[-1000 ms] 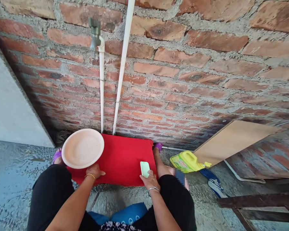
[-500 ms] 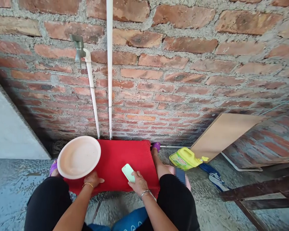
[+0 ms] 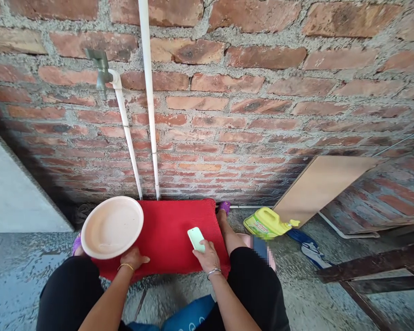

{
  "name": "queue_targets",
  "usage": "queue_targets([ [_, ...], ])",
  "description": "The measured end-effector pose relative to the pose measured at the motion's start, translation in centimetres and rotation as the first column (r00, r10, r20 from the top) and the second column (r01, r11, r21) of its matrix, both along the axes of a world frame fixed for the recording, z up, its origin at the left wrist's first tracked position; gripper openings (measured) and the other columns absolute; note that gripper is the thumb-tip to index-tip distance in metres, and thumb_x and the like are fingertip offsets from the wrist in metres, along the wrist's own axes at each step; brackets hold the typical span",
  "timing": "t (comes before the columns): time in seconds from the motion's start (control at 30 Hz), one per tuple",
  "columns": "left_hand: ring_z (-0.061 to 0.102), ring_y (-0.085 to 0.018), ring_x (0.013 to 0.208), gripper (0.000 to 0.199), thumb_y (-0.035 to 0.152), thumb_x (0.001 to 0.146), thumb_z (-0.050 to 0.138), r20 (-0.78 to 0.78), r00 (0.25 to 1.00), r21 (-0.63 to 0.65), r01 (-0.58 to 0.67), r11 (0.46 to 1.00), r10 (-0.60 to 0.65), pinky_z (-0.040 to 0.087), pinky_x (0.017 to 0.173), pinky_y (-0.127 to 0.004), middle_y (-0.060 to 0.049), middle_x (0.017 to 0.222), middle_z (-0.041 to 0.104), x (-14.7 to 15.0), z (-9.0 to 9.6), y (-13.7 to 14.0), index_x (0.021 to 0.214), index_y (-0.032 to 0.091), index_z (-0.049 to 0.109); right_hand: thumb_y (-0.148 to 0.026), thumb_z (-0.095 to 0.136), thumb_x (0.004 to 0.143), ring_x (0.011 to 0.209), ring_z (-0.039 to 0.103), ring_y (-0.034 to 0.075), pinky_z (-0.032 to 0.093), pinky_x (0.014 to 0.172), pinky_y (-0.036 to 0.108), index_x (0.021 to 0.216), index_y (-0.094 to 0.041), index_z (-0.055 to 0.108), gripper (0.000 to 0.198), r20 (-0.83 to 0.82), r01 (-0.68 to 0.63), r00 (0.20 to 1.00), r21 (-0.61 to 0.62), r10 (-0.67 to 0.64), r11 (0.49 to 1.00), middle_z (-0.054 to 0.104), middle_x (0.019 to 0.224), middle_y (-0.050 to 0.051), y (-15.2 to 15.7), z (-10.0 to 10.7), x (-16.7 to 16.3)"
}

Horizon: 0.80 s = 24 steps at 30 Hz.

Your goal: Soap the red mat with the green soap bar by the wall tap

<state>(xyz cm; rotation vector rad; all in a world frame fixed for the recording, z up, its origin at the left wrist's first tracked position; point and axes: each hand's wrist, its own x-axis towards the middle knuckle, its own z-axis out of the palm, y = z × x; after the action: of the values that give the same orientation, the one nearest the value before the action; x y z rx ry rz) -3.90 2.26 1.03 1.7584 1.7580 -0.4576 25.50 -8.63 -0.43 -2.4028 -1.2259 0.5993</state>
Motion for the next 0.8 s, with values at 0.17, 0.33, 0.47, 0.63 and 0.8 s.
queue_targets([
  [0.17,0.058,-0.030,0.117,0.060,0.053,0.067,0.065,-0.025,0.999,-0.005,0.023,1.000,-0.023,0.047,0.092,-0.035,-0.018,0.127,0.062,0.0,-0.1,0.1,0.112,0.013,0.062,-0.031,0.065,0.068,0.089,0.060,0.020,0.044,0.078,0.029,0.099,-0.027,0.061,0.032,0.021,-0.024,0.999,-0.059,0.025,0.998,0.055,0.099,0.001,0.6,-0.4,-0.4],
  [0.33,0.060,-0.030,0.115,0.058,0.052,0.066,0.066,-0.033,0.999,0.004,0.012,1.000,-0.012,0.048,0.091,-0.036,-0.018,0.121,0.065,0.3,0.0,0.1,0.109,0.013,0.063,-0.043,0.058,0.076,0.086,0.060,0.021,0.045,0.076,0.030,0.107,-0.021,0.059,0.038,-0.015,0.393,0.917,-0.144,-0.399,0.908,0.056,0.096,0.006,-0.3,0.0,4.1],
  [0.47,0.059,-0.030,0.115,0.059,0.051,0.065,0.068,-0.029,1.000,-0.003,-0.009,1.000,0.009,0.048,0.091,-0.036,-0.017,0.123,0.065,0.4,0.2,0.1,0.110,0.013,0.063,-0.045,0.057,0.077,0.084,0.060,0.021,0.046,0.078,0.031,0.107,-0.022,0.058,0.038,-0.049,0.283,0.957,-0.029,-0.284,0.959,0.055,0.098,0.006,-0.3,-0.5,3.4],
  [0.63,0.060,-0.031,0.114,0.061,0.052,0.064,0.068,-0.030,0.999,0.004,-0.014,1.000,0.014,0.048,0.091,-0.036,-0.018,0.121,0.065,0.5,0.5,0.0,0.110,0.012,0.063,-0.032,0.064,0.071,0.094,0.058,0.019,0.044,0.085,0.028,0.101,-0.027,0.061,0.031,0.013,-0.209,0.978,0.011,0.209,0.978,0.055,0.104,0.001,1.1,-0.8,-3.3],
  [0.8,0.060,-0.030,0.113,0.061,0.052,0.063,0.068,-0.020,1.000,0.012,-0.017,1.000,0.018,0.048,0.089,-0.035,-0.016,0.119,0.067,0.4,0.2,0.1,0.109,0.013,0.063,-0.029,0.065,0.069,0.095,0.057,0.020,0.042,0.086,0.029,0.101,-0.027,0.062,0.032,0.059,-0.301,0.950,-0.073,0.305,0.951,0.056,0.104,0.002,1.6,-0.4,-4.2],
])
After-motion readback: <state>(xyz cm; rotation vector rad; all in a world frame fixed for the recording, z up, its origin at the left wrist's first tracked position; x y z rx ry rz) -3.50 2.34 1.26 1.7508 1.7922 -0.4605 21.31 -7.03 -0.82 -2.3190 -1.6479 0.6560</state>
